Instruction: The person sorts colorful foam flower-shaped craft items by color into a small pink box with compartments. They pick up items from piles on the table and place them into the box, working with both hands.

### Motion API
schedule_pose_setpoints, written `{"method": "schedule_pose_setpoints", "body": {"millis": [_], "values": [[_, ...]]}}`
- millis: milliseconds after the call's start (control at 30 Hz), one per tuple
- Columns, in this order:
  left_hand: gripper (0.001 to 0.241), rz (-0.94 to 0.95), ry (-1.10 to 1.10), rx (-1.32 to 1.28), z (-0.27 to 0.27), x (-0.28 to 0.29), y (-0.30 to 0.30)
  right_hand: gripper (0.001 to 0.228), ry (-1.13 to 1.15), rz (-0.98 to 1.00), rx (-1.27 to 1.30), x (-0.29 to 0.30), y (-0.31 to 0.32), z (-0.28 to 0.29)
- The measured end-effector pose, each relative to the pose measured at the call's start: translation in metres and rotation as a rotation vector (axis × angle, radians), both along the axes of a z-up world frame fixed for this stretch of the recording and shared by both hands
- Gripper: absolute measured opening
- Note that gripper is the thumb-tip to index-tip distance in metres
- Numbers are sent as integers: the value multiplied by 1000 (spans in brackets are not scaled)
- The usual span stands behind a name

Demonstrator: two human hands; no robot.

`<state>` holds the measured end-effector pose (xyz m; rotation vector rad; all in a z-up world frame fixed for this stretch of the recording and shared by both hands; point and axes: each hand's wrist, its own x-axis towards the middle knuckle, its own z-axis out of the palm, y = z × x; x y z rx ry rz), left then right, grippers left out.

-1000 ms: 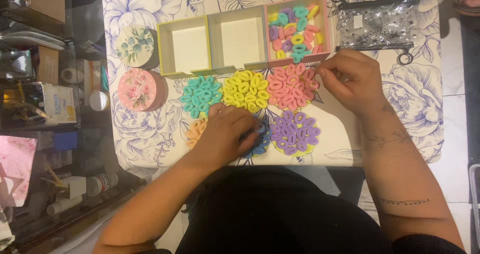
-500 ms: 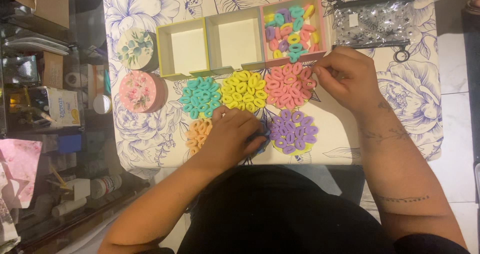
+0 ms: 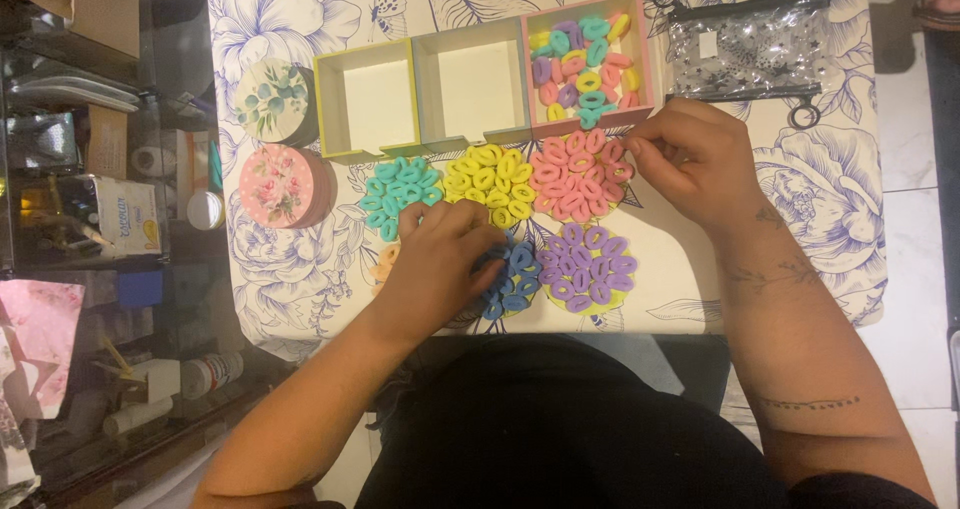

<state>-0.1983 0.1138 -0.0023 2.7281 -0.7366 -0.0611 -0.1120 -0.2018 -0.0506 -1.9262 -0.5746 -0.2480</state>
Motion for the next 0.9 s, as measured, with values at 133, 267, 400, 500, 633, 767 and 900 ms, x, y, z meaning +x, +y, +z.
{"method": "schedule_pose_setpoints", "body": {"millis": [133,267,400,500,633,767,900], "values": [[31,17,-3,-5,-6,-1,2,12,-19,-3,-11,1,-1,-5],[33,38,13,-35,-5,-2,2,12,-1,-10,-9,1,0,-1],[32,31,37,-88,9,5,-4,11,-9,-8,-8,0,4,10],[27,-22,48,-93,6,18,-5,11,-55,-22,-37,3,-1,-5],[20,-71,-31,-106,6,46,-14,11,-86,-57,-37,5,1,-5],[13,-104,-67,-111,16,91,-36,10,-40,-44,-47,5,5,5],[12,-154,-99,-89,18,135,-64,12,-39,-39,-55,5,7,6]]}}
